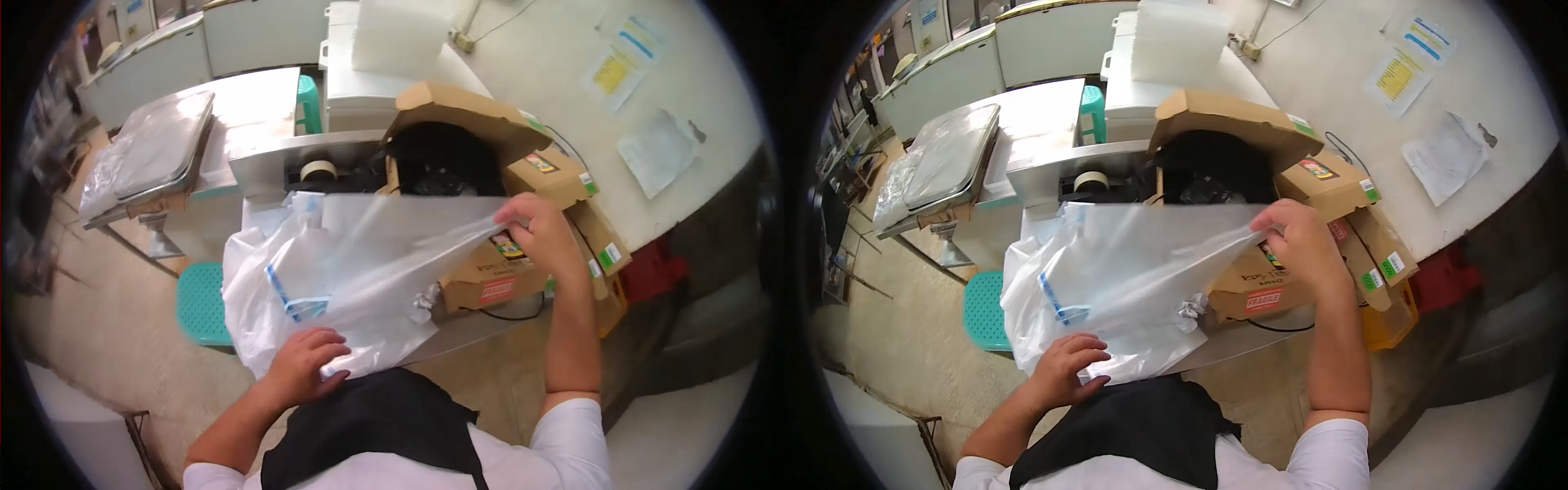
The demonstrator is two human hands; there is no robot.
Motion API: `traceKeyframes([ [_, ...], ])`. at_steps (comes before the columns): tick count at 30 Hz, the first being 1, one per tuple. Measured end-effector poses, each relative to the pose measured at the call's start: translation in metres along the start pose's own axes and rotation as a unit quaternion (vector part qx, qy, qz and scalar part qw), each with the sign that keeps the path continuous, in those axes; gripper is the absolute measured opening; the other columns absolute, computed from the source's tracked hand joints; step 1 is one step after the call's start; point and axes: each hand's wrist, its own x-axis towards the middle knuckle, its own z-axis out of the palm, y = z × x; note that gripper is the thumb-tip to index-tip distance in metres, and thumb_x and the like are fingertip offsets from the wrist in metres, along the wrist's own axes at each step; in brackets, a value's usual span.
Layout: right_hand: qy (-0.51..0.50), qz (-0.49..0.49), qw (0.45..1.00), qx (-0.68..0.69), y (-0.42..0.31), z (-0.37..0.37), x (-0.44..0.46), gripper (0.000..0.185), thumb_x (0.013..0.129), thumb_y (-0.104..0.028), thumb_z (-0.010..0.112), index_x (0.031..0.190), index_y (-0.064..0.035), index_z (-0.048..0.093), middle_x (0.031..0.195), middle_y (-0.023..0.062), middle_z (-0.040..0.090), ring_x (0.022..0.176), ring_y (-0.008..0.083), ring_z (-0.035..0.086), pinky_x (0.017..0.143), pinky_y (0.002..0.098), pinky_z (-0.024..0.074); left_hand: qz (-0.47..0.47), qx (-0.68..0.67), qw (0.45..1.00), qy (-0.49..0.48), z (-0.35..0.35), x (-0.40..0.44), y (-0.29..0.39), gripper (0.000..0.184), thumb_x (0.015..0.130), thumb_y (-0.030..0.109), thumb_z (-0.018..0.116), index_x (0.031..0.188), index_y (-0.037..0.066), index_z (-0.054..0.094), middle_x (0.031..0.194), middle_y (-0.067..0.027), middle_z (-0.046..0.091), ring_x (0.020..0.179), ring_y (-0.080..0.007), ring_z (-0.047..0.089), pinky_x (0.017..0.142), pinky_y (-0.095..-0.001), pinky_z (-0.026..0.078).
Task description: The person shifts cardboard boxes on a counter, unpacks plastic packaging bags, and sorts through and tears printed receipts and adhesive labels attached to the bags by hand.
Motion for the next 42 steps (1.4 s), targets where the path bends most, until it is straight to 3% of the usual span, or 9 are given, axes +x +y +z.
traceKeyframes([
  [9, -0.006, 0.266, 0.962, -0.060, 0.136, -0.061, -0.017, 0.030, 0.077, 0.002, 0.051, 0.097, -0.0019, 0.074, 0.096, 0.0171, 0.071, 0.086, 0.0258, 0.069, 0.077, 0.0353, 0.0528, -0.121, -0.020, 0.992, 0.000, 0.026, 0.016, -0.015, 0.041, 0.076, 0.021, 0.082, 0.112, 0.006, 0.068, 0.118, -0.0151, 0.068, 0.109, -0.0356, 0.064, 0.095, -0.0429, 0.051],
  [15, 0.138, 0.078, 0.908, -0.388, 0.147, -0.050, -0.028, 0.036, 0.082, -0.004, 0.058, 0.115, -0.0059, 0.070, 0.121, 0.0208, 0.067, 0.116, 0.0370, 0.061, 0.099, 0.0445, 0.0478, -0.174, 0.051, 0.983, 0.016, 0.026, 0.016, -0.028, 0.041, 0.077, 0.026, 0.081, 0.112, 0.007, 0.068, 0.113, -0.0150, 0.067, 0.105, -0.0366, 0.063, 0.091, -0.0452, 0.051],
  [18, 0.199, 0.057, 0.916, -0.343, 0.108, -0.017, -0.029, 0.035, 0.081, -0.006, 0.062, 0.115, -0.0056, 0.069, 0.126, 0.0199, 0.064, 0.120, 0.0363, 0.059, 0.102, 0.0469, 0.0451, -0.202, 0.072, 0.976, -0.029, 0.024, 0.019, -0.024, 0.040, 0.076, 0.027, 0.082, 0.108, 0.007, 0.070, 0.106, -0.0127, 0.068, 0.102, -0.0344, 0.065, 0.089, -0.0434, 0.052],
  [22, 0.150, 0.018, 0.988, -0.026, 0.021, 0.066, -0.063, 0.020, 0.084, -0.011, 0.069, 0.102, -0.0021, 0.071, 0.100, 0.0156, 0.071, 0.093, 0.0308, 0.068, 0.084, 0.0389, 0.0534, -0.259, 0.130, 0.954, -0.075, 0.025, 0.010, -0.034, 0.033, 0.074, 0.026, 0.084, 0.100, 0.009, 0.073, 0.093, -0.0096, 0.068, 0.094, -0.0305, 0.066, 0.081, -0.0419, 0.054],
  [23, 0.014, 0.189, 0.971, 0.145, -0.009, 0.087, -0.077, 0.014, 0.086, -0.013, 0.071, 0.094, -0.0014, 0.072, 0.089, 0.0113, 0.071, 0.081, 0.0216, 0.068, 0.075, 0.0341, 0.0537, -0.285, 0.123, 0.948, -0.067, 0.018, 0.010, -0.034, 0.031, 0.074, 0.024, 0.083, 0.099, 0.008, 0.073, 0.090, -0.0100, 0.069, 0.088, -0.0279, 0.068, 0.078, -0.0398, 0.055],
  [25, -0.150, 0.114, 0.944, 0.270, -0.046, 0.125, -0.094, 0.018, 0.089, -0.018, 0.073, 0.091, -0.0002, 0.073, 0.086, 0.0090, 0.072, 0.078, 0.0155, 0.067, 0.073, 0.0307, 0.0534, -0.331, 0.095, 0.938, -0.034, 0.012, 0.001, -0.044, 0.031, 0.076, 0.024, 0.082, 0.100, 0.006, 0.072, 0.091, -0.0111, 0.069, 0.084, -0.0263, 0.068, 0.075, -0.0381, 0.055],
  [27, -0.260, 0.184, 0.854, 0.412, -0.050, 0.185, -0.109, 0.030, 0.093, -0.029, 0.071, 0.105, -0.0013, 0.070, 0.089, 0.0072, 0.071, 0.075, 0.0145, 0.066, 0.068, 0.0286, 0.0530, -0.355, 0.064, 0.932, 0.016, 0.010, -0.012, -0.058, 0.032, 0.079, 0.022, 0.081, 0.103, 0.003, 0.071, 0.091, -0.0130, 0.070, 0.077, -0.0238, 0.068, 0.072, -0.0355, 0.055],
  [33, -0.240, 0.488, 0.647, 0.534, -0.049, 0.257, -0.085, 0.046, 0.097, -0.043, 0.063, 0.127, -0.0091, 0.057, 0.096, 0.0048, 0.067, 0.066, 0.0104, 0.059, 0.054, 0.0247, 0.0459, -0.368, 0.028, 0.929, 0.043, 0.003, -0.019, -0.055, 0.033, 0.080, 0.022, 0.081, 0.105, 0.003, 0.071, 0.088, -0.0123, 0.070, 0.078, -0.0242, 0.068, 0.072, -0.0358, 0.055],
  [42, -0.259, 0.293, 0.830, 0.398, -0.056, 0.268, -0.078, 0.039, 0.099, -0.038, 0.061, 0.087, -0.0018, 0.067, 0.075, 0.0042, 0.068, 0.063, 0.0106, 0.061, 0.057, 0.0280, 0.0478, -0.189, 0.118, 0.967, 0.121, 0.012, 0.010, -0.058, 0.037, 0.078, 0.014, 0.076, 0.114, 0.009, 0.069, 0.111, -0.0119, 0.067, 0.106, -0.0300, 0.063, 0.090, -0.0412, 0.050],
])
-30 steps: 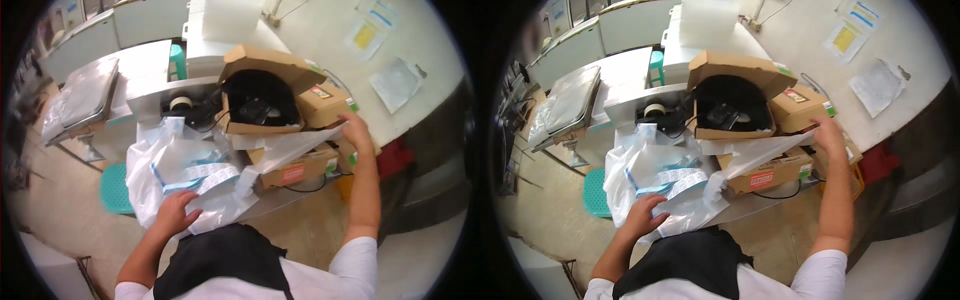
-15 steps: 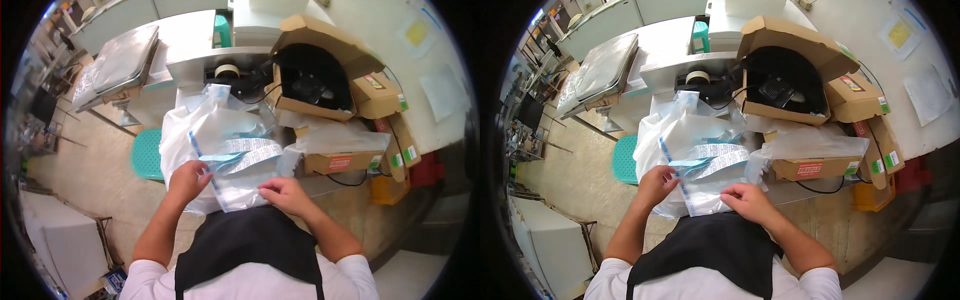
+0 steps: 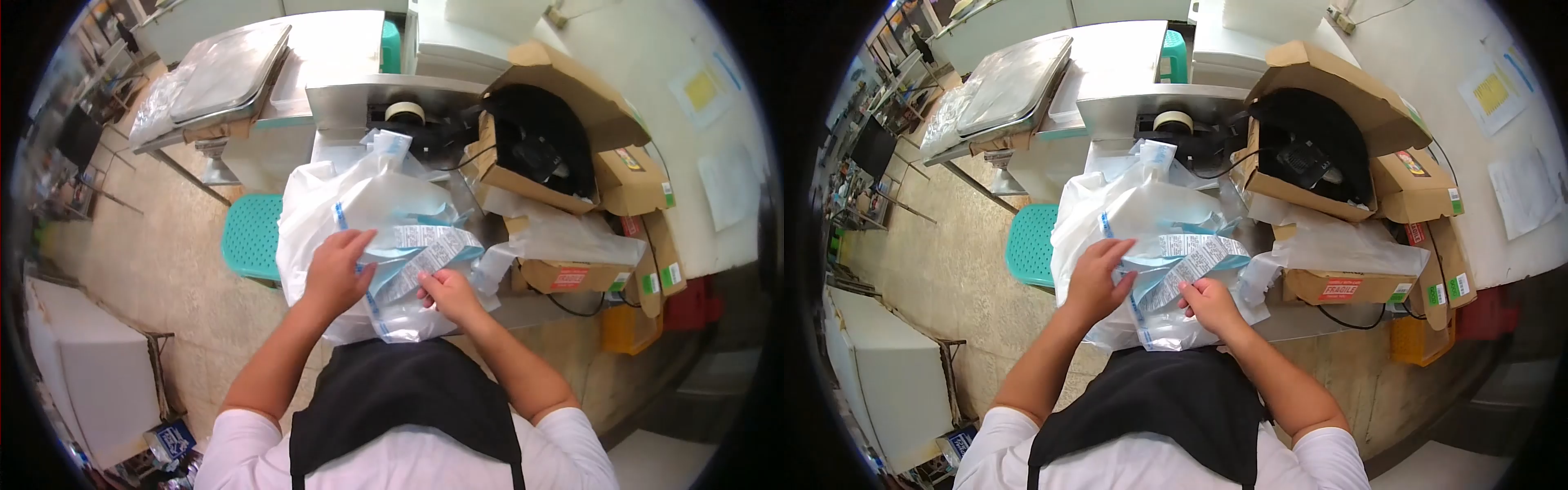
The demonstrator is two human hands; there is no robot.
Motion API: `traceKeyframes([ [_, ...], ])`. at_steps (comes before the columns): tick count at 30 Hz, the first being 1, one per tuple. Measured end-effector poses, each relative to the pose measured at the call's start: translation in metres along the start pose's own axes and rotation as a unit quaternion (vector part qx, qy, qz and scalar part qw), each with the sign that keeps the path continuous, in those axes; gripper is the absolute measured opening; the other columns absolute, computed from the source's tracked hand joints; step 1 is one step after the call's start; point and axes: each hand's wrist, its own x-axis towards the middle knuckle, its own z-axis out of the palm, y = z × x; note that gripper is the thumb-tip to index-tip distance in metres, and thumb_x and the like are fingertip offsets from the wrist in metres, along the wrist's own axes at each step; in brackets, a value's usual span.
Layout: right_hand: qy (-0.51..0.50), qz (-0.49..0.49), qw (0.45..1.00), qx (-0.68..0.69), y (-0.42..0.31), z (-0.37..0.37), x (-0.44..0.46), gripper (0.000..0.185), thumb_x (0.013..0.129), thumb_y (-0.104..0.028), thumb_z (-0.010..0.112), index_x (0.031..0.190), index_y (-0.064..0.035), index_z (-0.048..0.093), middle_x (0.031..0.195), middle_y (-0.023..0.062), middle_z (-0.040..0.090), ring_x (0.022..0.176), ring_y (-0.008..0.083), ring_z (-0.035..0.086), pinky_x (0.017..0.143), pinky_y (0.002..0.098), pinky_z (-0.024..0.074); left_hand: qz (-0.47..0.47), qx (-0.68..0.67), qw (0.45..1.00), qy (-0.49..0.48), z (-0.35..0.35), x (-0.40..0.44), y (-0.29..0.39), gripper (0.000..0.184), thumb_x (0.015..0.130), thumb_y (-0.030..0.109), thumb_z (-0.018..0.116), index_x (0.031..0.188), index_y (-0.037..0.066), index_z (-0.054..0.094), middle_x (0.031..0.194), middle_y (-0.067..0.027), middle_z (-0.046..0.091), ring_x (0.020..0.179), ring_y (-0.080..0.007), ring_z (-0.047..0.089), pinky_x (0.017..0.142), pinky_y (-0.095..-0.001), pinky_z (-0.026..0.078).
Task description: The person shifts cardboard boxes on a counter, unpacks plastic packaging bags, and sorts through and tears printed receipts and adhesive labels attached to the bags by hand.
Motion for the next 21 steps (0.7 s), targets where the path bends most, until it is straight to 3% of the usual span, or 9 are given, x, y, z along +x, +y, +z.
traceKeyframes([
  [4, -0.017, -0.078, 0.996, -0.046, 0.001, -0.001, -0.003, 0.040, 0.098, -0.035, 0.062, 0.084, 0.0013, 0.069, 0.075, 0.0069, 0.069, 0.066, 0.0145, 0.063, 0.061, 0.0321, 0.0496, 0.078, 0.102, 0.989, -0.068, 0.018, 0.010, -0.015, 0.036, 0.077, 0.011, 0.074, 0.113, 0.009, 0.070, 0.113, -0.0107, 0.068, 0.110, -0.0306, 0.062, 0.092, -0.0426, 0.050],
  [6, -0.005, -0.111, 0.992, -0.064, -0.007, -0.004, -0.012, 0.038, 0.097, -0.033, 0.062, 0.087, 0.0016, 0.071, 0.076, 0.0097, 0.070, 0.066, 0.0198, 0.065, 0.062, 0.0347, 0.0500, 0.013, 0.018, 0.998, -0.059, 0.018, 0.013, -0.017, 0.035, 0.076, 0.008, 0.072, 0.110, 0.008, 0.071, 0.115, -0.0113, 0.068, 0.111, -0.0312, 0.062, 0.094, -0.0448, 0.049],
  [9, 0.019, -0.195, 0.950, -0.243, -0.035, -0.010, -0.028, 0.030, 0.094, -0.028, 0.063, 0.090, 0.0006, 0.072, 0.081, 0.0150, 0.070, 0.070, 0.0300, 0.067, 0.065, 0.0398, 0.0521, -0.025, -0.102, 0.994, -0.002, 0.004, 0.013, -0.006, 0.032, 0.078, 0.006, 0.070, 0.110, 0.005, 0.072, 0.117, -0.0126, 0.068, 0.112, -0.0305, 0.063, 0.099, -0.0445, 0.047],
  [12, 0.103, -0.332, 0.871, -0.347, -0.037, 0.001, -0.031, 0.024, 0.090, -0.025, 0.065, 0.091, -0.0023, 0.073, 0.089, 0.0174, 0.070, 0.076, 0.0374, 0.067, 0.068, 0.0461, 0.0530, -0.006, -0.358, 0.933, -0.041, -0.012, 0.012, 0.020, 0.027, 0.082, 0.007, 0.070, 0.109, 0.003, 0.072, 0.117, -0.0133, 0.069, 0.113, -0.0282, 0.064, 0.102, -0.0398, 0.046],
  [16, 0.080, -0.313, 0.838, -0.440, -0.048, 0.013, -0.035, 0.023, 0.087, -0.025, 0.067, 0.096, -0.0042, 0.073, 0.094, 0.0158, 0.070, 0.082, 0.0363, 0.068, 0.070, 0.0473, 0.0537, -0.001, -0.357, 0.928, -0.110, -0.019, 0.017, 0.035, 0.028, 0.087, 0.013, 0.074, 0.111, 0.000, 0.070, 0.115, -0.0132, 0.070, 0.113, -0.0255, 0.063, 0.102, -0.0373, 0.045],
  [18, 0.061, -0.303, 0.827, -0.469, -0.052, 0.015, -0.033, 0.026, 0.088, -0.026, 0.068, 0.103, -0.0052, 0.073, 0.097, 0.0165, 0.070, 0.086, 0.0353, 0.068, 0.071, 0.0454, 0.0538, -0.055, -0.374, 0.916, -0.131, -0.015, 0.015, 0.029, 0.027, 0.089, 0.013, 0.073, 0.112, -0.001, 0.068, 0.108, -0.0096, 0.072, 0.104, -0.0191, 0.065, 0.096, -0.0342, 0.048],
  [21, 0.047, -0.269, 0.901, -0.337, -0.067, 0.009, -0.048, 0.037, 0.091, -0.031, 0.070, 0.117, -0.0050, 0.070, 0.099, 0.0116, 0.071, 0.086, 0.0253, 0.069, 0.072, 0.0368, 0.0536, -0.111, -0.428, 0.880, -0.174, -0.017, 0.014, 0.020, 0.024, 0.090, 0.009, 0.071, 0.112, -0.001, 0.068, 0.104, -0.0058, 0.072, 0.097, -0.0140, 0.064, 0.089, -0.0311, 0.050],
])
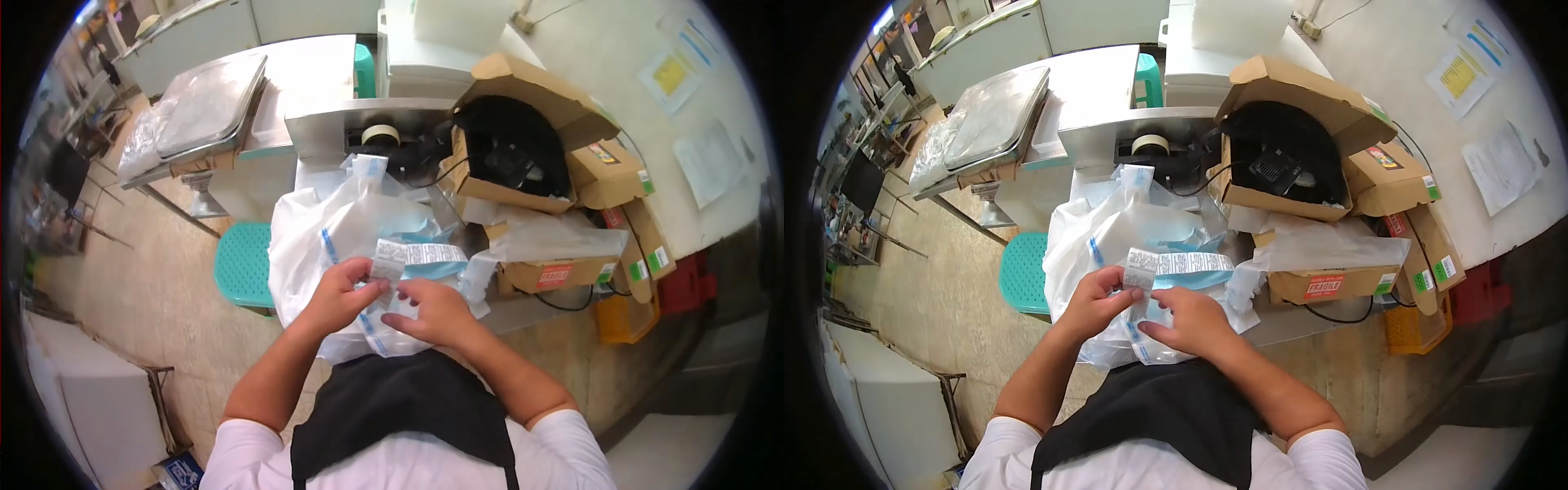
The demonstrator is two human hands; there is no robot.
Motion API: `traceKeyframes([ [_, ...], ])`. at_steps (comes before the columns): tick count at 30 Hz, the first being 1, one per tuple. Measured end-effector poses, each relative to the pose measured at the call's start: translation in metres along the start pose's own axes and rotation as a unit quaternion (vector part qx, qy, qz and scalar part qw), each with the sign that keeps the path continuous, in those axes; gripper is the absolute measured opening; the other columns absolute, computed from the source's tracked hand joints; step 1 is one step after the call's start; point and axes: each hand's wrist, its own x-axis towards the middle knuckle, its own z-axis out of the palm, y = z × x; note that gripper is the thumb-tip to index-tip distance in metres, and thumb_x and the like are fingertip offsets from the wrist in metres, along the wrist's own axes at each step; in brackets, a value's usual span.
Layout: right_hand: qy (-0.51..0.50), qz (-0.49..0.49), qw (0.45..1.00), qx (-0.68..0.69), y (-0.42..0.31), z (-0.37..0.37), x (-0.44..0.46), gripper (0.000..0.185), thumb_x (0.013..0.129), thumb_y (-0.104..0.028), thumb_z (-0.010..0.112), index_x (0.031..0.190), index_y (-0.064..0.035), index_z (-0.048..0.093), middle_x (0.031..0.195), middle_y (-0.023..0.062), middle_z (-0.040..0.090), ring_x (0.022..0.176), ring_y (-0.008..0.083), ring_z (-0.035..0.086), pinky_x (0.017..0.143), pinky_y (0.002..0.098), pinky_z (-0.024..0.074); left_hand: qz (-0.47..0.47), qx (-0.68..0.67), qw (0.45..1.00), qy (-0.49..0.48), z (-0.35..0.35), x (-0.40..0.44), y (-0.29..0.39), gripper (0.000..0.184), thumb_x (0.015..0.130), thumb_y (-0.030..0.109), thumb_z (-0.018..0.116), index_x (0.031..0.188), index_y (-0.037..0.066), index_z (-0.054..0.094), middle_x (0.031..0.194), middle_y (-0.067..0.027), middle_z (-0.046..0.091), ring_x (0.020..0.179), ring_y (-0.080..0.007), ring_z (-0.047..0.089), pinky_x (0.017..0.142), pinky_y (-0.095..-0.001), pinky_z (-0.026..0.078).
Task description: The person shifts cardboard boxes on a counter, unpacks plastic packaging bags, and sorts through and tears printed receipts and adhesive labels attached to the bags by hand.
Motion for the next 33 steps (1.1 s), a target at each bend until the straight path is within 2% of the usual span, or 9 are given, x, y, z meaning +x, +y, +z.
traceKeyframes([
  [1, -0.021, 0.060, 0.988, 0.143, 0.008, -0.001, 0.001, 0.038, 0.092, -0.032, 0.069, 0.119, -0.0043, 0.068, 0.103, 0.0096, 0.071, 0.088, 0.0220, 0.068, 0.074, 0.0343, 0.0527, -0.010, -0.023, 1.000, -0.015, -0.003, -0.002, 0.000, 0.024, 0.090, 0.008, 0.071, 0.111, -0.001, 0.068, 0.103, -0.0048, 0.071, 0.096, -0.0128, 0.064, 0.087, -0.0303, 0.051],
  [3, -0.063, 0.174, 0.891, 0.415, 0.025, -0.008, 0.009, 0.042, 0.095, -0.033, 0.067, 0.124, -0.0029, 0.065, 0.110, 0.0057, 0.070, 0.091, 0.0154, 0.067, 0.076, 0.0292, 0.0508, -0.032, -0.060, 0.997, -0.038, -0.004, -0.005, 0.003, 0.023, 0.090, 0.007, 0.070, 0.112, -0.001, 0.068, 0.102, -0.0035, 0.071, 0.094, -0.0113, 0.063, 0.085, -0.0293, 0.051],
  [7, -0.064, 0.139, 0.871, 0.467, 0.020, -0.022, 0.011, 0.037, 0.095, -0.030, 0.071, 0.121, -0.0029, 0.068, 0.098, 0.0020, 0.069, 0.085, 0.0083, 0.063, 0.072, 0.0220, 0.0468, -0.056, -0.062, 0.994, -0.070, -0.001, -0.008, 0.005, 0.024, 0.091, 0.008, 0.069, 0.113, -0.001, 0.068, 0.100, -0.0028, 0.070, 0.092, -0.0108, 0.063, 0.084, -0.0287, 0.051],
  [13, -0.015, 0.175, 0.863, 0.474, 0.015, -0.017, 0.015, 0.023, 0.095, -0.025, 0.072, 0.101, -0.0027, 0.068, 0.095, 0.0013, 0.068, 0.079, 0.0066, 0.062, 0.072, 0.0248, 0.0501, -0.061, -0.142, 0.987, -0.041, 0.009, -0.009, 0.006, 0.019, 0.095, 0.013, 0.068, 0.108, 0.000, 0.068, 0.094, -0.0013, 0.069, 0.087, -0.0090, 0.061, 0.079, -0.0274, 0.050],
  [16, 0.096, 0.121, 0.876, 0.458, 0.013, -0.003, 0.017, 0.022, 0.090, -0.019, 0.076, 0.102, -0.0027, 0.069, 0.094, 0.0027, 0.068, 0.079, 0.0122, 0.064, 0.074, 0.0284, 0.0528, -0.070, -0.158, 0.985, -0.020, 0.011, -0.008, -0.002, 0.017, 0.097, 0.016, 0.068, 0.105, 0.001, 0.068, 0.091, 0.0000, 0.068, 0.083, -0.0079, 0.061, 0.076, -0.0264, 0.050],
  [19, 0.261, -0.053, 0.959, 0.100, -0.006, -0.017, 0.013, 0.024, 0.083, -0.014, 0.079, 0.104, -0.0038, 0.070, 0.096, 0.0068, 0.069, 0.080, 0.0226, 0.067, 0.075, 0.0327, 0.0544, -0.071, -0.143, 0.987, -0.008, 0.013, -0.008, -0.003, 0.018, 0.097, 0.017, 0.069, 0.105, 0.001, 0.068, 0.089, 0.0001, 0.068, 0.080, -0.0073, 0.060, 0.073, -0.0253, 0.049],
  [20, 0.261, -0.108, 0.957, 0.063, -0.002, -0.016, 0.015, 0.023, 0.081, -0.015, 0.079, 0.102, -0.0055, 0.073, 0.095, 0.0108, 0.070, 0.084, 0.0303, 0.067, 0.076, 0.0355, 0.0548, -0.073, -0.135, 0.988, -0.003, 0.013, -0.009, -0.003, 0.018, 0.097, 0.017, 0.069, 0.105, 0.001, 0.069, 0.089, -0.0001, 0.069, 0.079, -0.0071, 0.060, 0.072, -0.0250, 0.049],
  [26, 0.071, -0.016, 0.990, 0.124, -0.005, -0.021, 0.010, 0.018, 0.085, -0.021, 0.074, 0.094, -0.0043, 0.076, 0.088, 0.0116, 0.071, 0.084, 0.0277, 0.068, 0.074, 0.0368, 0.0543, -0.049, 0.002, 0.999, -0.018, 0.008, -0.011, 0.015, 0.020, 0.096, 0.015, 0.068, 0.106, -0.003, 0.071, 0.091, -0.0026, 0.071, 0.081, -0.0077, 0.061, 0.073, -0.0256, 0.050],
  [33, 0.025, -0.032, 0.995, 0.090, -0.002, -0.028, 0.010, 0.019, 0.089, -0.020, 0.068, 0.096, -0.0039, 0.075, 0.089, 0.0124, 0.071, 0.082, 0.0295, 0.067, 0.073, 0.0376, 0.0533, 0.017, 0.146, 0.988, -0.046, 0.004, -0.011, 0.025, 0.020, 0.095, 0.013, 0.068, 0.107, -0.002, 0.071, 0.089, -0.0097, 0.073, 0.081, -0.0152, 0.066, 0.076, -0.0309, 0.053],
])
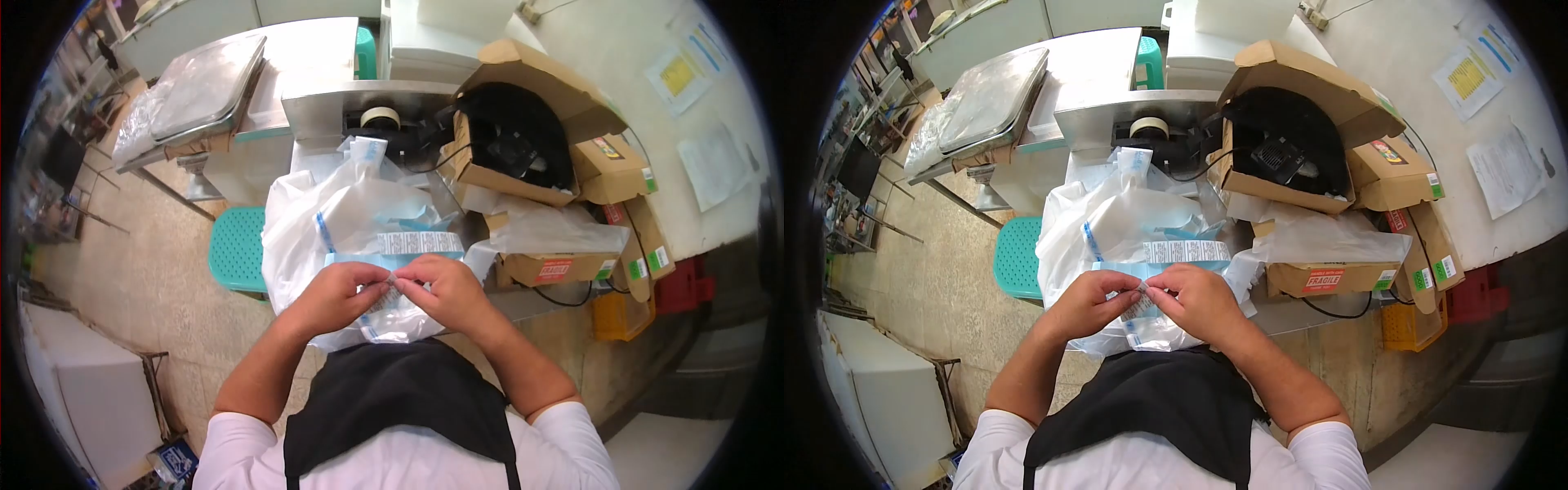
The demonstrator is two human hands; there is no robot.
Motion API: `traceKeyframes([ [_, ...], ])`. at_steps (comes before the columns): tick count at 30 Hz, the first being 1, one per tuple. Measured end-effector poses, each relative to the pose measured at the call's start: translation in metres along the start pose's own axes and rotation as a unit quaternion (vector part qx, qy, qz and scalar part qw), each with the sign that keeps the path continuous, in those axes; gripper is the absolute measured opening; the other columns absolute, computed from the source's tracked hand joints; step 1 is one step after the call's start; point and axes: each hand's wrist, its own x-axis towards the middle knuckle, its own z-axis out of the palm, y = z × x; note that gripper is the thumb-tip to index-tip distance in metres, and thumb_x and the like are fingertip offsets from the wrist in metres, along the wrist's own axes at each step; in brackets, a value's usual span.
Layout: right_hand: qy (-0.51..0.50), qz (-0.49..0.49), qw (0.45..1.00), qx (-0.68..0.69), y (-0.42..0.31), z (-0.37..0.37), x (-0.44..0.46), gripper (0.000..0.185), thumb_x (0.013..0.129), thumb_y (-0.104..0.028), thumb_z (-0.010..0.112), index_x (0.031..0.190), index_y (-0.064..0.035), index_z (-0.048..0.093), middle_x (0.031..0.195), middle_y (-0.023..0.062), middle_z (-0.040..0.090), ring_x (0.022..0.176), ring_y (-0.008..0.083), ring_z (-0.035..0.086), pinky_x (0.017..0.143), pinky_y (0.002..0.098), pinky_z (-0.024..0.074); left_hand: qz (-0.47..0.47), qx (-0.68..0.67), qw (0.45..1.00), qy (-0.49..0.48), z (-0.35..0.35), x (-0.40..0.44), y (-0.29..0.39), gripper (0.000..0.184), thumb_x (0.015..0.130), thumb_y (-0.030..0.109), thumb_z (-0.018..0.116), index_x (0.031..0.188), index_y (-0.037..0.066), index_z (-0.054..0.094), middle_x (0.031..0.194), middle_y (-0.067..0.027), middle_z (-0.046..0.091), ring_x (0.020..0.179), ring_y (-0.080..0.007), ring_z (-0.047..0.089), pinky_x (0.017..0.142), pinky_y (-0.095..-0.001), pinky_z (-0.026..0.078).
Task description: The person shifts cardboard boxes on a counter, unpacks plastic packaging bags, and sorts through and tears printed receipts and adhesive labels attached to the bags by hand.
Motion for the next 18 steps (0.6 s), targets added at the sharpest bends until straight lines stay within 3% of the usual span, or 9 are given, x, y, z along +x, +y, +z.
traceKeyframes([
  [5, -0.018, 0.050, 0.995, 0.085, 0.006, 0.000, 0.001, 0.018, 0.091, -0.019, 0.066, 0.096, -0.0031, 0.075, 0.088, 0.0139, 0.070, 0.083, 0.0292, 0.067, 0.075, 0.0365, 0.0525, 0.026, 0.061, 0.998, -0.019, -0.006, 0.002, 0.003, 0.020, 0.093, 0.011, 0.068, 0.108, -0.002, 0.071, 0.090, -0.0135, 0.073, 0.082, -0.0198, 0.068, 0.076, -0.0322, 0.053],
  [11, 0.128, 0.024, 0.990, 0.055, 0.015, -0.005, 0.005, 0.017, 0.091, -0.015, 0.067, 0.097, 0.0003, 0.071, 0.091, 0.0145, 0.068, 0.082, 0.0281, 0.066, 0.075, 0.0356, 0.0517, -0.002, 0.052, 0.999, 0.002, -0.030, 0.014, -0.008, 0.021, 0.092, 0.010, 0.069, 0.111, 0.000, 0.071, 0.095, -0.0131, 0.074, 0.084, -0.0192, 0.069, 0.077, -0.0325, 0.054],
  [14, 0.210, 0.055, 0.973, 0.079, 0.015, -0.016, 0.003, 0.015, 0.090, -0.012, 0.068, 0.097, 0.0010, 0.070, 0.091, 0.0136, 0.067, 0.080, 0.0267, 0.066, 0.073, 0.0346, 0.0514, 0.010, 0.188, 0.976, 0.113, -0.074, 0.031, -0.008, 0.019, 0.095, 0.009, 0.064, 0.111, 0.000, 0.071, 0.097, -0.0097, 0.074, 0.086, -0.0150, 0.068, 0.079, -0.0302, 0.053],
  [16, 0.219, 0.036, 0.974, 0.049, 0.017, -0.020, -0.001, 0.012, 0.090, -0.009, 0.068, 0.097, -0.0008, 0.071, 0.090, 0.0128, 0.067, 0.078, 0.0250, 0.065, 0.070, 0.0328, 0.0507, 0.012, 0.071, 0.974, 0.216, -0.098, 0.042, -0.010, 0.023, 0.099, 0.012, 0.062, 0.116, -0.003, 0.066, 0.099, -0.0071, 0.073, 0.090, -0.0126, 0.065, 0.079, -0.0274, 0.052],
  [18, 0.205, 0.014, 0.978, -0.029, 0.026, -0.016, -0.011, 0.011, 0.089, -0.010, 0.069, 0.096, -0.0029, 0.072, 0.090, 0.0113, 0.067, 0.078, 0.0250, 0.065, 0.068, 0.0337, 0.0511, 0.003, 0.074, 0.973, 0.219, -0.109, 0.050, 0.001, 0.023, 0.099, 0.012, 0.063, 0.116, -0.002, 0.066, 0.097, -0.0076, 0.072, 0.090, -0.0131, 0.064, 0.079, -0.0277, 0.051],
])
